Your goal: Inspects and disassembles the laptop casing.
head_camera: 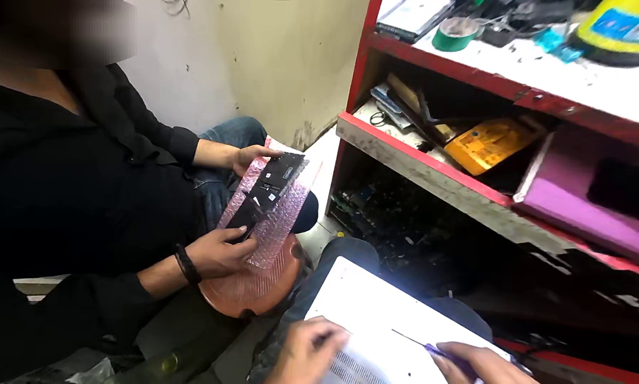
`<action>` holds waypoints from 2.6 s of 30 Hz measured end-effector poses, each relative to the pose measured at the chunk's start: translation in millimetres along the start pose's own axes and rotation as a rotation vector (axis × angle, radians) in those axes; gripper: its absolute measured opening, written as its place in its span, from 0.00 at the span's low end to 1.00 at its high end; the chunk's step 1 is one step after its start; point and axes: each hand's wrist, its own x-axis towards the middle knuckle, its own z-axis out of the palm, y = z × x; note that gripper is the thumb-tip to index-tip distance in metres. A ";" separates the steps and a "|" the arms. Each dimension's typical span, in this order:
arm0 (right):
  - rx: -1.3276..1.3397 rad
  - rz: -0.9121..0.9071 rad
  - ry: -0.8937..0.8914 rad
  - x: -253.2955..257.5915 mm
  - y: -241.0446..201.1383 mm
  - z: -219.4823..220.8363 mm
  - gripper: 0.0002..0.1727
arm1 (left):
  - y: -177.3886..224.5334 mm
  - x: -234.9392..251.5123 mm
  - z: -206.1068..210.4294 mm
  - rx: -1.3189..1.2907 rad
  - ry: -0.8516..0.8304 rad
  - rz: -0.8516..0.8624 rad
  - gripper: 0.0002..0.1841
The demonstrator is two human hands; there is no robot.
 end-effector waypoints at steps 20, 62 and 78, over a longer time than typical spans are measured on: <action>-0.032 -0.126 -0.008 54.4 -28.0 84.3 0.12 | -30.3 5.6 -37.3 -0.073 0.065 -0.449 0.18; -0.326 -0.220 -0.291 83.4 -102.3 45.1 0.14 | -35.2 18.8 -21.0 0.201 0.112 0.423 0.11; -0.403 -0.219 -0.185 78.2 -106.0 57.2 0.09 | -28.7 22.9 -19.3 0.178 0.178 0.286 0.13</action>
